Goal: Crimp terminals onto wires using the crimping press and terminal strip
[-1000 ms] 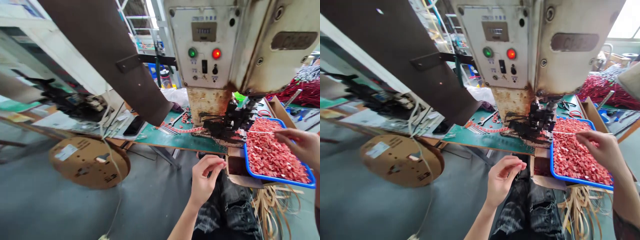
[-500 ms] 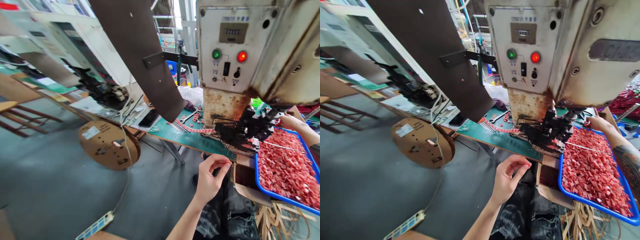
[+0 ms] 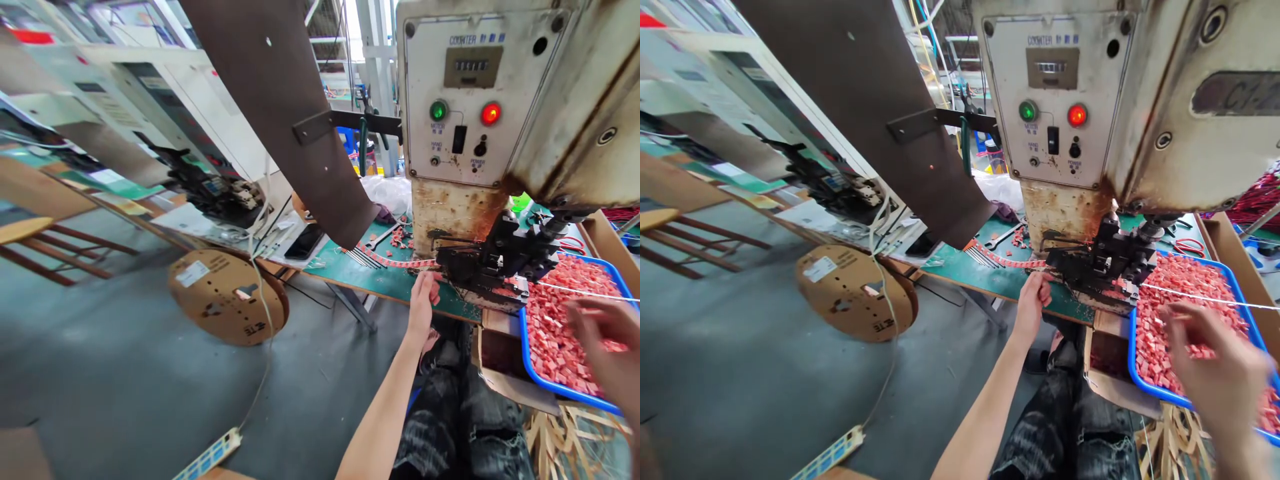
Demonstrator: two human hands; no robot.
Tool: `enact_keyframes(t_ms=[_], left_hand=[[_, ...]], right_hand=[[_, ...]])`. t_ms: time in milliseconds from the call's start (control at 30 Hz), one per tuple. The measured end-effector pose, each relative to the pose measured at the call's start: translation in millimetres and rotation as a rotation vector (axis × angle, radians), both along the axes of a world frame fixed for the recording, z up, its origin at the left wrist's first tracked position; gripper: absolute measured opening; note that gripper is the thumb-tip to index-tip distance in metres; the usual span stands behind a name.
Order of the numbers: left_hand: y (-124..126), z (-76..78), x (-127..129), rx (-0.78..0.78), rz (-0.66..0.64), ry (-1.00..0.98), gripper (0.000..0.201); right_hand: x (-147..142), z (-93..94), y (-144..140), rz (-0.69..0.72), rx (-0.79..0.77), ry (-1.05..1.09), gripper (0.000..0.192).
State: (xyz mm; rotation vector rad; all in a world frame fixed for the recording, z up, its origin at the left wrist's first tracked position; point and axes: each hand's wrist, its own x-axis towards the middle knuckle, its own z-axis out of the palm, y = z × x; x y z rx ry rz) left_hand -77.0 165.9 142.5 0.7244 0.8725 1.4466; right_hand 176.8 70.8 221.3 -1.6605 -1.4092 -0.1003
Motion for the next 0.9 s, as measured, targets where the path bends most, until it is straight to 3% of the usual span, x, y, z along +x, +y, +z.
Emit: enact_keyframes(t_ms=[100,200,367,533,900], left_hand=[[12,5.9,0,-0.051,-0.030,-0.132,0.047],[19,12.9,0,-0.119,-0.089,-0.250,0.046],[27,18.7,7,-0.216,-0.159,-0.339,0.046],[38,19.8,13,-0.252,-0.153,-0.377,0.045],[48,16.6,7,-0.275,-0.165,-0.357,0.051]], right_hand=[[-103,-29.3,0,0.159,0.013,0.086,0.036],[-147,-46.4,35,0.138,-0.039,0.194,0.044],[-147,-53.3,68,0.070,-0.072,0.280,0.048],[-156,-53.8,72,0.042,-0.017,0.266,0.038],[-157,-56.2,75,0.022,-0.018,0.259,0.043]])
